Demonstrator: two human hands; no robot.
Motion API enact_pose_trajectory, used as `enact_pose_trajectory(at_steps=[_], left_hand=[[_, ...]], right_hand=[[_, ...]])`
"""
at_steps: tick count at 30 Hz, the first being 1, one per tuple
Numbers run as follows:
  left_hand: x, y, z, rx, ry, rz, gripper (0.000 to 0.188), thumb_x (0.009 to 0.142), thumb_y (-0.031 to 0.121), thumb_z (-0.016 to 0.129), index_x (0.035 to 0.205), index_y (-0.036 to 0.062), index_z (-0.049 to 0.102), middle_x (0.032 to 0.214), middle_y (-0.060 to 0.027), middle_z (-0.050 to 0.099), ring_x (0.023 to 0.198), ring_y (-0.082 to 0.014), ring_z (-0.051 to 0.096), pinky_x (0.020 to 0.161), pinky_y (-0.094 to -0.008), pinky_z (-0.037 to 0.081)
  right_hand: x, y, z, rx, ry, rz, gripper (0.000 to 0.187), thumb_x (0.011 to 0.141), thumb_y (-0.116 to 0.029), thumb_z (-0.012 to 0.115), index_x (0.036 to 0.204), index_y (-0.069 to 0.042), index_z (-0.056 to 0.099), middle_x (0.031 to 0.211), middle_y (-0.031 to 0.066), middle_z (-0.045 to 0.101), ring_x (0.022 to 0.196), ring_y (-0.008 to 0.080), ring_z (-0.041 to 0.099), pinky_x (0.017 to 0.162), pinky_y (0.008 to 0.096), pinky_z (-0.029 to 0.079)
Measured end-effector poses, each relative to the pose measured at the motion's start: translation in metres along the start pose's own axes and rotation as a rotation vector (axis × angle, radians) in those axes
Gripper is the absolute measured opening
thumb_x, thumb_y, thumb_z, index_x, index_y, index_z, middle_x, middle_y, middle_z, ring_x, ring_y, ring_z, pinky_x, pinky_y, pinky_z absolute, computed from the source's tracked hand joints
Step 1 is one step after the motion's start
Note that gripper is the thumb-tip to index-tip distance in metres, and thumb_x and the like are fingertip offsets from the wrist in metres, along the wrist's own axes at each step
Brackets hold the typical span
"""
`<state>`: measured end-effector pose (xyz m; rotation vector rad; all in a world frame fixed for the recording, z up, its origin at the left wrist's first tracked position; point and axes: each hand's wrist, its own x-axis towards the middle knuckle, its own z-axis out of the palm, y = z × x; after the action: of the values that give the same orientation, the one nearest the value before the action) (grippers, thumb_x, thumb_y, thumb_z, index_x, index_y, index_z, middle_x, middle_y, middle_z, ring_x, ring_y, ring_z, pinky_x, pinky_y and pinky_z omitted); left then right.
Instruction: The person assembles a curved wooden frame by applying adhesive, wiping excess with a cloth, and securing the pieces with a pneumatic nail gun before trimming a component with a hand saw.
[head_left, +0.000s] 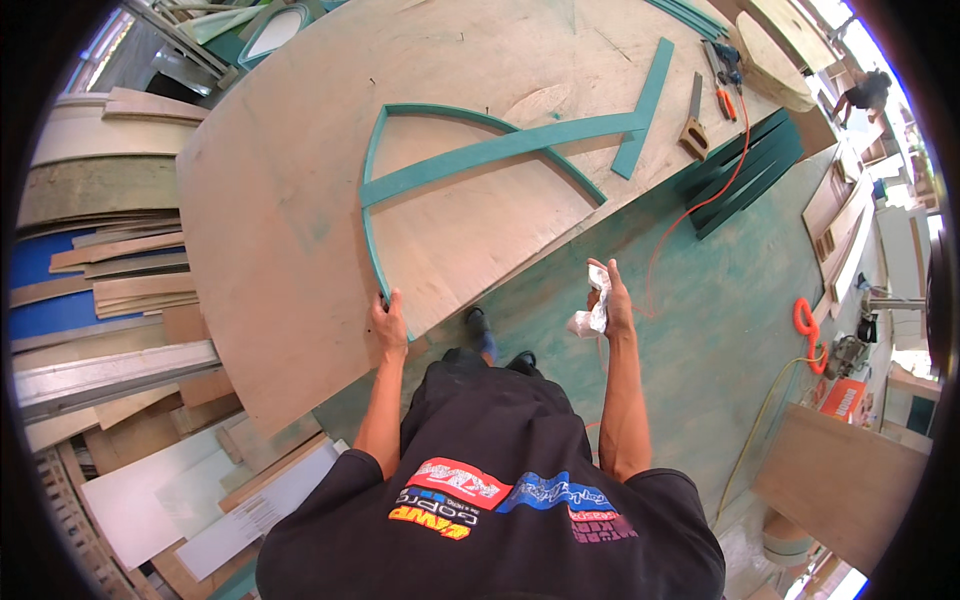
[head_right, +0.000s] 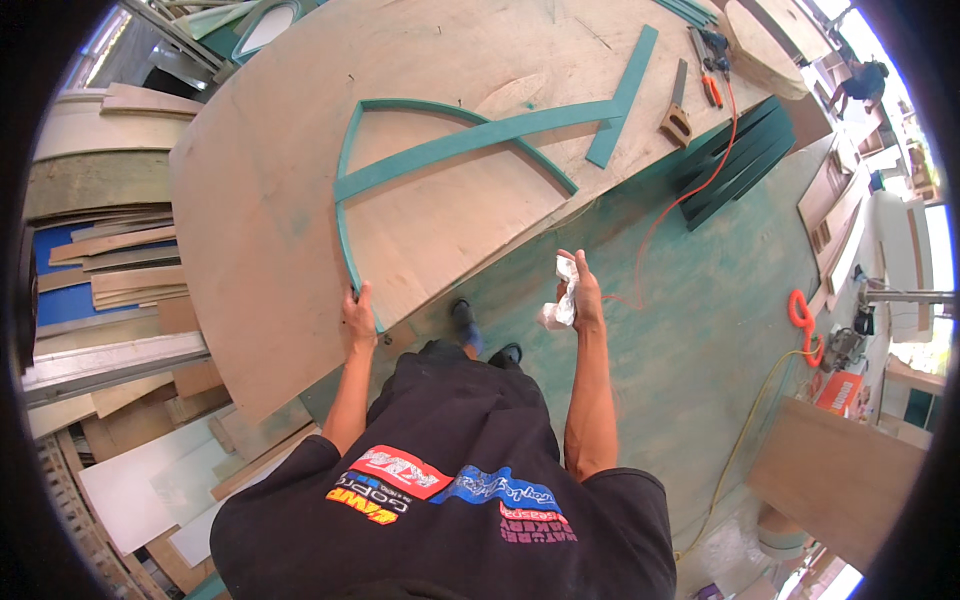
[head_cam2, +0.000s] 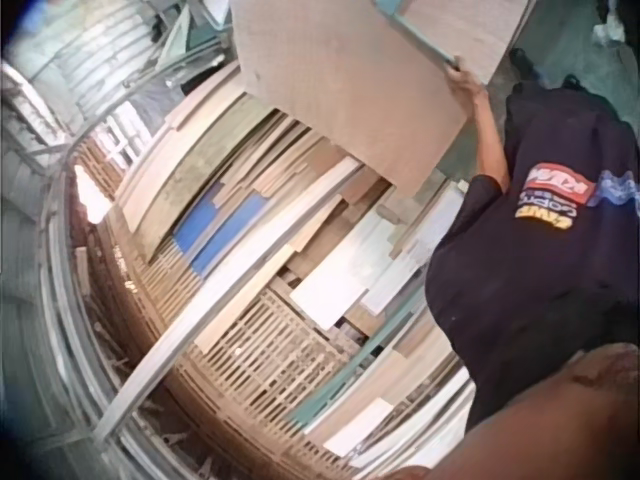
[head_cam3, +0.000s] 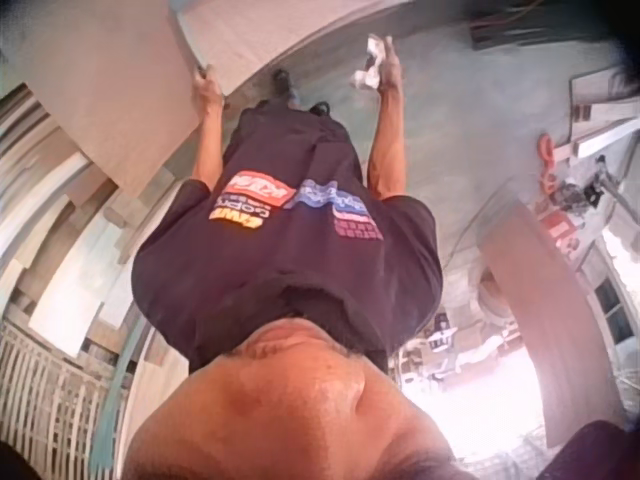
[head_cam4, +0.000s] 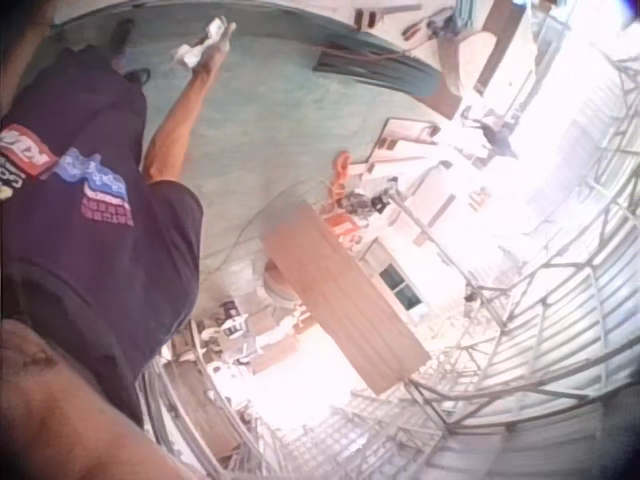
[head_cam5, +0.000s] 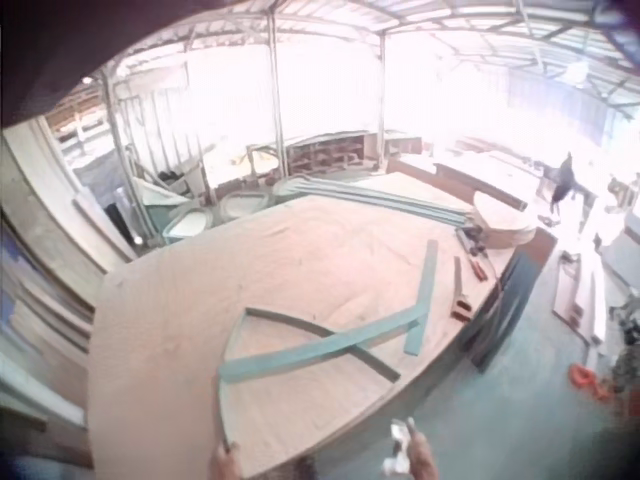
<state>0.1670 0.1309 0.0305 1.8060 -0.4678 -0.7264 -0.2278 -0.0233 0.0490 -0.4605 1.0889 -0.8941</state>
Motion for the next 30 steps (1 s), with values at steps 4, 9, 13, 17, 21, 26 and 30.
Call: enact_pose_trajectory(at_steps=[4,9,13,17,21,26,30], left_hand=[[0.014,0.013,0.008,0.150,0.053,0.031,0.036,0.103,0.035,0.060,0.098,-0.0010,0.063,0.089,-0.0073,0.059,0.083,-0.0205,0.055,0.074,-0.0386,0.043],[0.029,0.013,0.021,0.673,0.270,0.205,0.041,0.104,0.037,0.058,0.089,-0.0009,0.063,0.083,-0.0185,0.060,0.082,-0.0361,0.061,0.075,-0.0483,0.046],[0.032,0.016,0.030,0.762,0.306,0.197,0.039,0.103,0.033,0.057,0.086,-0.0013,0.062,0.084,-0.0194,0.065,0.083,-0.0442,0.062,0.074,-0.0553,0.046],[0.031,0.016,0.032,0.866,0.320,0.163,0.033,0.102,0.029,0.059,0.086,-0.0003,0.061,0.085,-0.0187,0.065,0.083,-0.0442,0.063,0.072,-0.0545,0.048],[0.033,0.010,0.030,0.789,0.380,0.201,0.035,0.101,0.029,0.060,0.083,-0.0008,0.058,0.080,-0.0205,0.062,0.078,-0.0441,0.061,0.069,-0.0541,0.046],[0.030,0.015,0.033,0.819,0.372,0.158,0.031,0.100,0.027,0.061,0.085,0.0005,0.057,0.083,-0.0202,0.064,0.078,-0.0437,0.062,0.069,-0.0530,0.047],[0.033,0.012,0.039,0.918,0.423,0.220,0.028,0.100,0.027,0.061,0.090,0.0012,0.059,0.086,-0.0203,0.066,0.079,-0.0434,0.064,0.069,-0.0528,0.049]], right_hand=[[0.009,-0.021,-0.013,-0.001,-0.027,0.050,0.057,0.102,-0.050,0.060,0.126,0.001,0.065,0.076,-0.0022,0.061,0.050,0.0063,0.045,0.044,0.0252,0.037],[0.002,-0.042,-0.003,0.051,0.098,-0.060,0.039,0.094,-0.025,0.063,0.122,0.002,0.065,0.096,0.0079,0.069,0.074,0.0141,0.060,0.066,0.0317,0.051],[0.001,-0.070,-0.035,-0.023,-0.112,-0.151,0.044,0.092,-0.016,0.056,0.132,0.004,0.058,0.115,0.0107,0.071,0.102,0.0188,0.066,0.093,0.0361,0.052],[0.024,-0.111,-0.041,-0.207,-0.058,-0.341,0.040,0.090,0.004,0.054,0.130,0.006,0.058,0.120,0.0114,0.069,0.109,0.0203,0.066,0.102,0.0347,0.050],[0.056,-0.162,-0.020,-0.187,0.039,-0.511,0.042,0.092,0.007,0.066,0.132,0.004,0.056,0.121,0.0073,0.068,0.111,0.0173,0.065,0.099,0.0320,0.049],[0.151,-0.246,0.014,-0.198,-0.080,-0.674,0.037,0.093,0.006,0.069,0.128,0.002,0.058,0.117,0.0042,0.068,0.109,0.0138,0.063,0.098,0.0291,0.048],[0.249,-0.292,0.057,-0.388,-0.134,-0.752,0.032,0.090,-0.001,0.076,0.118,-0.001,0.061,0.109,0.0033,0.068,0.104,0.0115,0.063,0.091,0.0265,0.047]])
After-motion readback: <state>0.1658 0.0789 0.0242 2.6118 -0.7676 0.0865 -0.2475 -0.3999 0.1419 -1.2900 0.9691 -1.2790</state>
